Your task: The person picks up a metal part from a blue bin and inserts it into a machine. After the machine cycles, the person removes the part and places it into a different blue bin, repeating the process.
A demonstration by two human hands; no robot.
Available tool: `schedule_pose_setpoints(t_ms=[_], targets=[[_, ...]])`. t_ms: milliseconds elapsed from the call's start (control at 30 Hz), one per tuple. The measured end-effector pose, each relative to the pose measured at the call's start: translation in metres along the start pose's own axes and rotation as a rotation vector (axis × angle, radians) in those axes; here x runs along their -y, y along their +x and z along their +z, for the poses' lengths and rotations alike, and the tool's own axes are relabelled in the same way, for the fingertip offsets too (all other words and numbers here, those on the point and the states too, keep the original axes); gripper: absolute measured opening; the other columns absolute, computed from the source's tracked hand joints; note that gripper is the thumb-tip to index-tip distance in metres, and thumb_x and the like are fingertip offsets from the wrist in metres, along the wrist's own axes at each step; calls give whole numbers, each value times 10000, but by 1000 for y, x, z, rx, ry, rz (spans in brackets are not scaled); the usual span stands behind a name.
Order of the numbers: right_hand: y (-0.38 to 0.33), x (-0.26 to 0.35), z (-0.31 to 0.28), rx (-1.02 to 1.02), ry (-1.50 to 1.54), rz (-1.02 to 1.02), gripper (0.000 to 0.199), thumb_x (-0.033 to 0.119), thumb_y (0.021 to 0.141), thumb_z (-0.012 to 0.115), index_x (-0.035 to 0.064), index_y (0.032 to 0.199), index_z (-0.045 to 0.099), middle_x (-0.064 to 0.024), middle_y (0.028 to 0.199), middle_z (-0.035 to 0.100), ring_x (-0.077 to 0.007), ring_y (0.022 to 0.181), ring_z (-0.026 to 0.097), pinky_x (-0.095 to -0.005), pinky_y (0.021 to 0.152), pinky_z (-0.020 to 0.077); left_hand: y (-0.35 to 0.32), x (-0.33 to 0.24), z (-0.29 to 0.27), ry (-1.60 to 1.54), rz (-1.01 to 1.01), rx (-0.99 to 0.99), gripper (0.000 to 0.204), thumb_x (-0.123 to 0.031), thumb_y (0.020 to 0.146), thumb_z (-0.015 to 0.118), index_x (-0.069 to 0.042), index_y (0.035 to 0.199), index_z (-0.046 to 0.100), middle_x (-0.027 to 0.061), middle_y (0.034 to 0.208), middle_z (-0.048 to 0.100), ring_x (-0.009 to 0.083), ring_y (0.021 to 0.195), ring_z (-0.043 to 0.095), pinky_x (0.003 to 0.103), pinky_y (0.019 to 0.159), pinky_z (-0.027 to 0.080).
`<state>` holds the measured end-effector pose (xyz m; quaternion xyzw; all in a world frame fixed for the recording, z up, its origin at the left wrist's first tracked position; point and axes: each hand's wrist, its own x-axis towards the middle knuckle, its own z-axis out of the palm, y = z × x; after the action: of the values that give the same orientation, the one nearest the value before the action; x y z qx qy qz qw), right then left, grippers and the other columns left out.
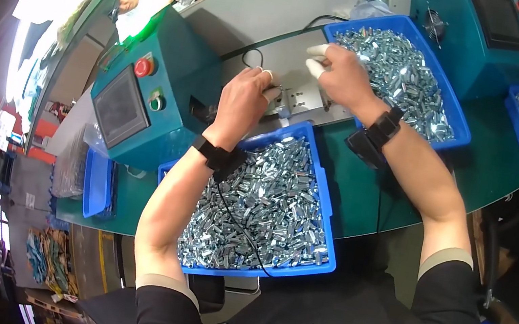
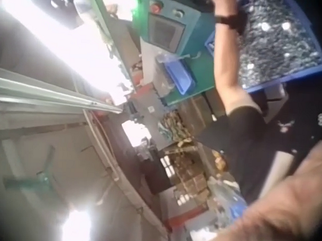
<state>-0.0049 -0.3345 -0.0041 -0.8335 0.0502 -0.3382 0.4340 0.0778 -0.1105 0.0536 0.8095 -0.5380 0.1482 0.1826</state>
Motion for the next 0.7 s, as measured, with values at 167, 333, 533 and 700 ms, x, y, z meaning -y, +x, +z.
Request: schedule_pose_setpoints(t_ms=[167, 333, 533, 700], targets=[[-2, 3, 3, 23, 31, -56, 284, 193, 944, 764, 4, 1156, 774, -165, 1048, 786, -256, 885, 772, -359, 805, 601, 1, 1, 9, 16, 28, 3, 138, -53, 839, 743, -41, 976, 731, 135, 869, 632, 371, 889, 637, 475, 763, 521], [-4, 9, 6, 32, 85, -45, 238, 222, 926, 738, 39, 1069, 789, -161, 966, 780, -334, 901, 764, -411, 824, 600, -6, 1, 9, 33, 27, -7, 191, -23, 815, 735, -48, 1003, 755, 116, 912, 638, 344, 910, 637, 464, 787, 525], [-12, 11, 10, 325, 211, 87, 290, 232, 925, 744, 35, 1132, 794, -156, 963, 800, -291, 872, 773, -375, 830, 594, -18, 4, 2, 145, 75, 8, 299, -19, 854, 739, -60, 1148, 771, 107, 979, 653, 332, 955, 641, 441, 825, 539], [-20, 7, 10, 543, 264, 50, 357, 246, 924, 751, 33, 1209, 783, -168, 1021, 804, -260, 896, 760, -352, 848, 576, -58, -19, -35, 4, 29, -109, 297, -31, 880, 754, -52, 1176, 749, 126, 1119, 708, 342, 1013, 662, 440, 893, 545]])
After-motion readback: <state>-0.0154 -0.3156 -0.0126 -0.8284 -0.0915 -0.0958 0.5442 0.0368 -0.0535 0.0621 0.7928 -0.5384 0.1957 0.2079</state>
